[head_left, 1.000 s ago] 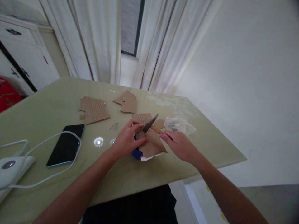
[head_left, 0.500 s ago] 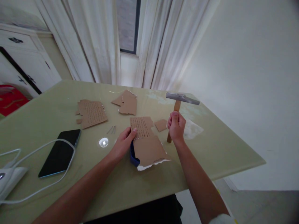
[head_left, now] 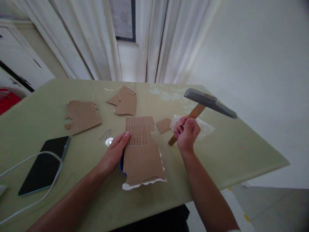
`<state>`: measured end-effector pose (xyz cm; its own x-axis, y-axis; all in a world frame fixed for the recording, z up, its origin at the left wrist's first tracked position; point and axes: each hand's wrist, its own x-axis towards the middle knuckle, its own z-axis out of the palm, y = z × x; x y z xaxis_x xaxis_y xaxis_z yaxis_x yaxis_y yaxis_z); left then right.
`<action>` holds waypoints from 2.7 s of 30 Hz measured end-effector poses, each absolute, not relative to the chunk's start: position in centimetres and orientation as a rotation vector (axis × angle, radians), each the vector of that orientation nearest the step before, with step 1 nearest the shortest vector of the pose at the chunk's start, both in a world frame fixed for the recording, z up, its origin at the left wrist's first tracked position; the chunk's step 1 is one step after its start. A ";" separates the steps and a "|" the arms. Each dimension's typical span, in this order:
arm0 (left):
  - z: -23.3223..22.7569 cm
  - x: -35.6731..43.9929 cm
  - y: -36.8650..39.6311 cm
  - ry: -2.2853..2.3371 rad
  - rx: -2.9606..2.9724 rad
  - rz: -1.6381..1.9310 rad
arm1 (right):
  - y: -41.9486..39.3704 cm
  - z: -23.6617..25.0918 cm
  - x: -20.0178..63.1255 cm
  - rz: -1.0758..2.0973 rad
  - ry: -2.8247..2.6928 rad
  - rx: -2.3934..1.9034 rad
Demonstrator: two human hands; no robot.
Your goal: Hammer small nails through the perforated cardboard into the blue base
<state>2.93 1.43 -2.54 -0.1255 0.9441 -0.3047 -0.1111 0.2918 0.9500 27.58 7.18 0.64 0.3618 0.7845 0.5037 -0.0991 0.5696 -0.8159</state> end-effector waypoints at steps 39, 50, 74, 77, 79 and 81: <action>-0.9 3.8 0.2 1.266 0.533 0.968 | 7.0 0.7 27.5 0.638 -1.049 -0.831; -1.7 3.3 0.3 1.324 0.707 1.049 | 7.1 0.7 27.6 0.611 -1.074 -0.823; -1.3 3.5 -0.2 1.109 0.782 0.849 | 7.2 0.6 27.7 0.620 -1.062 -0.831; -1.6 3.9 -0.3 1.131 0.841 0.896 | 7.2 0.6 27.7 0.618 -1.065 -0.825; -1.8 4.1 -0.4 1.148 0.872 0.924 | 7.2 0.6 27.7 0.614 -1.064 -0.812; -1.9 4.1 -0.4 1.156 0.897 0.931 | 7.2 0.5 27.7 0.608 -1.060 -0.814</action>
<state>4.12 -0.39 -1.90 0.1486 0.9306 -0.3346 -0.1287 0.3537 0.9265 27.71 7.18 0.54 0.3785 0.7709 0.5123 -0.0525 0.5704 -0.8197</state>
